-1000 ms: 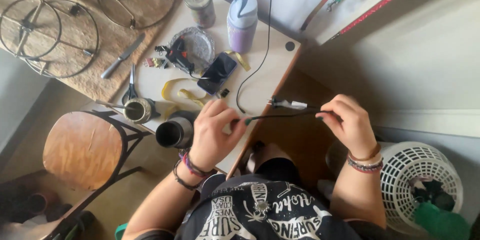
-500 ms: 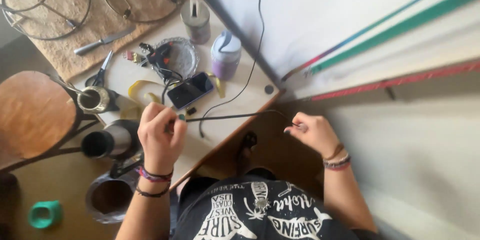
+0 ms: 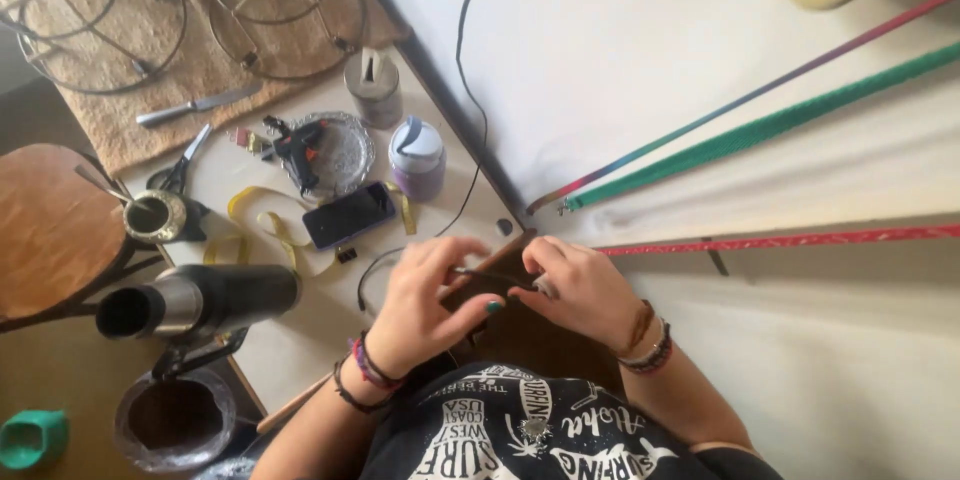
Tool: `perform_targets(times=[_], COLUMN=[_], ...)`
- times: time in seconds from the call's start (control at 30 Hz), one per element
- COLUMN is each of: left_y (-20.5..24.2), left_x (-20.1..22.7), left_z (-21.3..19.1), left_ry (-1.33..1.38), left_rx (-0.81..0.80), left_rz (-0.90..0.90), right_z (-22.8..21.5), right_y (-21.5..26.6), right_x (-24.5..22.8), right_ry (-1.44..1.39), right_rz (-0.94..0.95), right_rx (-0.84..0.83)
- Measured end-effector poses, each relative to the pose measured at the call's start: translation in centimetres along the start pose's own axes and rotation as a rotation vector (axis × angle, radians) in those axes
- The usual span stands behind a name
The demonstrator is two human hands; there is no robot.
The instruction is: Measuring, cutting, and wrapping decorative material around a wire lampshade frame to assemble it.
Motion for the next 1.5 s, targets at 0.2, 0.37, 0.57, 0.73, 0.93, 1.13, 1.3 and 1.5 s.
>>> perform_targets(times=[0.2, 0.37, 0.57, 0.73, 0.93, 1.13, 1.3, 1.5], left_y=[-3.2, -6.4, -13.7, -19.6, -25.9, -26.6, -23.0, -16.3], left_x=[-1.9, -4.6, 0.1, 10.4, 16.1, 15.5, 14.4, 4.2], left_z=[-5.7, -8.2, -9.3, -8.2, -5.8, -5.2, -10.5, -13.8], left_ry=[-0.354, -0.432, -0.676, -0.349, -0.632, -0.762, -0.613, -0.387], left_rx=[0.383, 0.43, -0.017, 0.241, 0.271, 0.189, 0.19, 0.626], left_rz=[0.145, 0.118, 0.018, 0.474, 0.48, 0.487, 0.38, 0.158], right_z=[-3.3, -3.3, -7.4, -9.0, -9.3, -9.9, -7.1, -10.6], right_y=[-2.3, -4.4, -7.7, -9.3, -12.0, -13.7, -14.3, -17.9], right_x=[1.0, 2.6, 0.1, -0.5, -0.4, 0.8, 3.3, 0.9], right_ry=[-0.355, -0.697, -0.884, -0.982, -1.207, -1.234, -1.486, -1.719], right_rz=[0.08, 0.12, 0.072, 0.008, 0.06, 0.035, -0.04, 0.027], right_rx=[-0.108, -0.033, 0.281, 0.264, 0.327, 0.406, 0.453, 0.459])
Point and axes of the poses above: each hand's wrist, its own y-axis away from the middle knuckle, its own z-axis out of the palm, x = y × z, the point moved 3 cm from there along -y, towards the middle knuckle, and after that the axes turned 4 degrees about x, right-handed, at the moved point
